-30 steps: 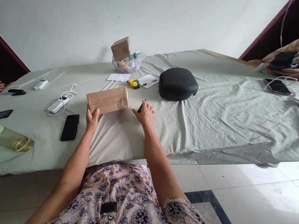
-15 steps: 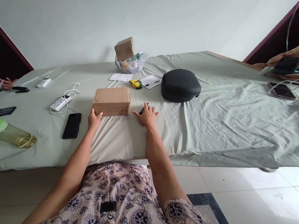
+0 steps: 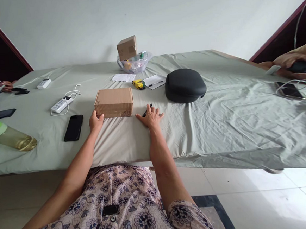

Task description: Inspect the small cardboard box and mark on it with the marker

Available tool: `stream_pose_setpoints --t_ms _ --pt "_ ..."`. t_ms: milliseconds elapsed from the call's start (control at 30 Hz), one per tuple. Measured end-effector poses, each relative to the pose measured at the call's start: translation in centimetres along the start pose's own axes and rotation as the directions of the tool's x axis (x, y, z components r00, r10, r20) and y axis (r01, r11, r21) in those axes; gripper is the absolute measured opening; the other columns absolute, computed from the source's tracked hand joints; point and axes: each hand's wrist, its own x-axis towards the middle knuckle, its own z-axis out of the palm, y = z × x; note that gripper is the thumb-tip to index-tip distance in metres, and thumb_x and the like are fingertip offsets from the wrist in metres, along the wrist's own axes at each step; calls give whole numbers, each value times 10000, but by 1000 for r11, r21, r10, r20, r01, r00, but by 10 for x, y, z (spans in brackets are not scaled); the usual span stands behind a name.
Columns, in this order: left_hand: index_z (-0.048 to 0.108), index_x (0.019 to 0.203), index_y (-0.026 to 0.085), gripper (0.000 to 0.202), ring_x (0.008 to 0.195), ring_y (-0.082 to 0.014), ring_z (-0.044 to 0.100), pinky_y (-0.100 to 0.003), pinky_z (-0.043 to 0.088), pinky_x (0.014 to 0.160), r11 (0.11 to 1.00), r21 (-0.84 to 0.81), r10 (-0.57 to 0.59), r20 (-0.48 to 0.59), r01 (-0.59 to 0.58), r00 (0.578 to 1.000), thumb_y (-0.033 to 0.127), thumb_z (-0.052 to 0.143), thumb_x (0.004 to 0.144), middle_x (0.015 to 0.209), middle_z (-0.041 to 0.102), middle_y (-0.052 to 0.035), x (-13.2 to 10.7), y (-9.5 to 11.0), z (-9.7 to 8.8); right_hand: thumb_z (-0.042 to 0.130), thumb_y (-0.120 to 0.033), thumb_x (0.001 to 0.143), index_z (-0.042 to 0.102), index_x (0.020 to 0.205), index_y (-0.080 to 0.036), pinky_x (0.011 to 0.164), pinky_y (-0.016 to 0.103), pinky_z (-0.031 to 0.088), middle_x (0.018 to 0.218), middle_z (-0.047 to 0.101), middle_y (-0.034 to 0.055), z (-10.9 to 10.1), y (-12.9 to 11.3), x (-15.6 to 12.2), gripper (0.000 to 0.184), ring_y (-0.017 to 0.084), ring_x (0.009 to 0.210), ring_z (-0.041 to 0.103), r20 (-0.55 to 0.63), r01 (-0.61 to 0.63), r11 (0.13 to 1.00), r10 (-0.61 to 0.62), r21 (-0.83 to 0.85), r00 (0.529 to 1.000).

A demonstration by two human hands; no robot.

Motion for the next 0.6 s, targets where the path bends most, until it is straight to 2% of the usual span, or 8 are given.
stream_pose_setpoints --t_ms 233,433,600 --pt "615 1166 201 318 1177 -324 683 -406 519 988 999 25 -22 17 21 1000 120 575 861 1177 732 -141 -3 5 -3 430 -726 913 426 1528 -232 1156 689 238 1572 437 182 -2 3 -1 789 391 1463 321 12 -16 999 16 -44 1000" --pt "615 1149 234 364 1173 -305 679 -400 520 994 998 -16 -57 31 57 998 57 531 843 1178 738 -108 -2 4 -4 463 -604 930 443 1519 -239 1164 658 251 1577 440 173 -3 6 0 693 376 1457 334 15 -26 1000 26 -17 1000" --pt "626 1114 222 344 1171 -308 680 -410 517 1011 998 -27 -64 39 65 997 47 544 829 1179 735 -119 -2 2 -4 434 -605 954 448 1516 -246 1164 623 262 1555 470 170 -2 8 1 667 360 1444 364 -8 -44 999 44 5 999"
